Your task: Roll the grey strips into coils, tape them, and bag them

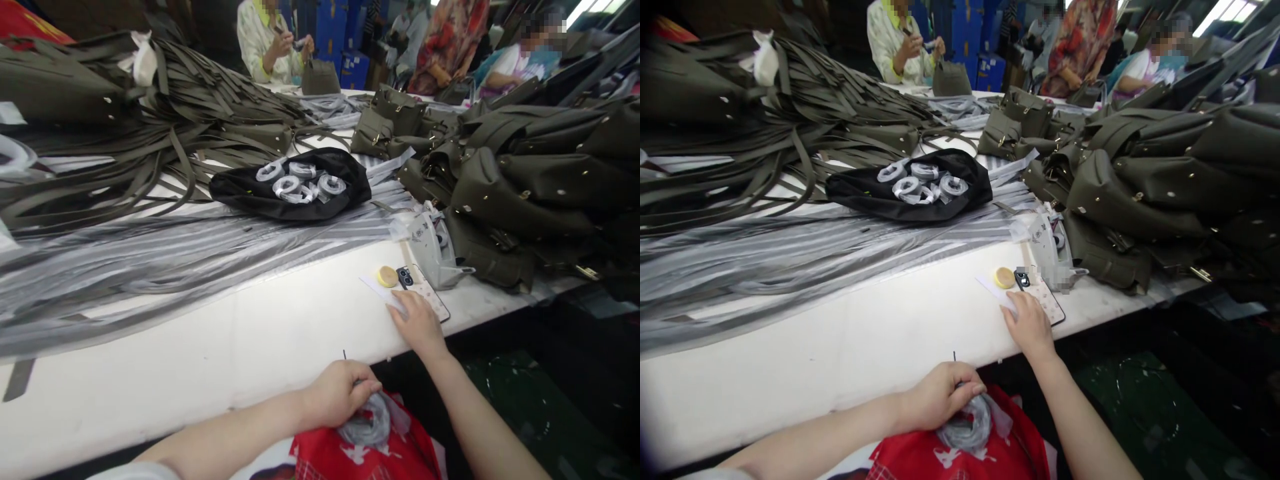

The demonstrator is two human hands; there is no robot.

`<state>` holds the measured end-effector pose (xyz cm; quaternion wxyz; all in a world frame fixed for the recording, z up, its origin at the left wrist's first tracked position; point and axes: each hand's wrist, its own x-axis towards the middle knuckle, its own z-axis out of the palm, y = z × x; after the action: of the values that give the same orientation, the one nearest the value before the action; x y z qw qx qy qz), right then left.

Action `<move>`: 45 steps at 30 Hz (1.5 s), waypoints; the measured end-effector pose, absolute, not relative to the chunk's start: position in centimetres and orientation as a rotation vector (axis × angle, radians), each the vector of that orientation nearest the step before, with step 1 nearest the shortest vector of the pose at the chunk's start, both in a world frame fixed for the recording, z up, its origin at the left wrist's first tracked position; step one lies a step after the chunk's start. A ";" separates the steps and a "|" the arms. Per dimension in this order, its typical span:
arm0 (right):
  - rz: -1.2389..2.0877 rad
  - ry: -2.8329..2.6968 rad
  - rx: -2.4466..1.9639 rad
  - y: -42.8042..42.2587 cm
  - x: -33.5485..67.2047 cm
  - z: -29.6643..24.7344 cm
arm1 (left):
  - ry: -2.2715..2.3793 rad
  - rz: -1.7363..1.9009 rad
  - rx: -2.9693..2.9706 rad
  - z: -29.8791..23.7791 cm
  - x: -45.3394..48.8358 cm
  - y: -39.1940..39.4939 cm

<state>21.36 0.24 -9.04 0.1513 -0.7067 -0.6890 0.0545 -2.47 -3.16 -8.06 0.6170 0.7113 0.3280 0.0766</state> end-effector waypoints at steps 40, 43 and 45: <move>0.315 -2.602 -2.110 -4.2 11.6 0.9 | 0.990 0.352 1.423 -6.9 -1.5 1.8; 0.521 -2.422 -2.016 -5.6 14.0 1.0 | 0.936 0.328 1.518 -6.3 -1.6 1.6; 0.704 -2.255 -1.910 -6.6 15.7 1.2 | 0.842 0.293 1.589 -5.7 -1.8 1.7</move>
<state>15.73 -6.61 1.24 0.0518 -0.6278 -0.7414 0.2314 -1.81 1.70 -5.66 0.6130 0.6891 0.3649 0.1271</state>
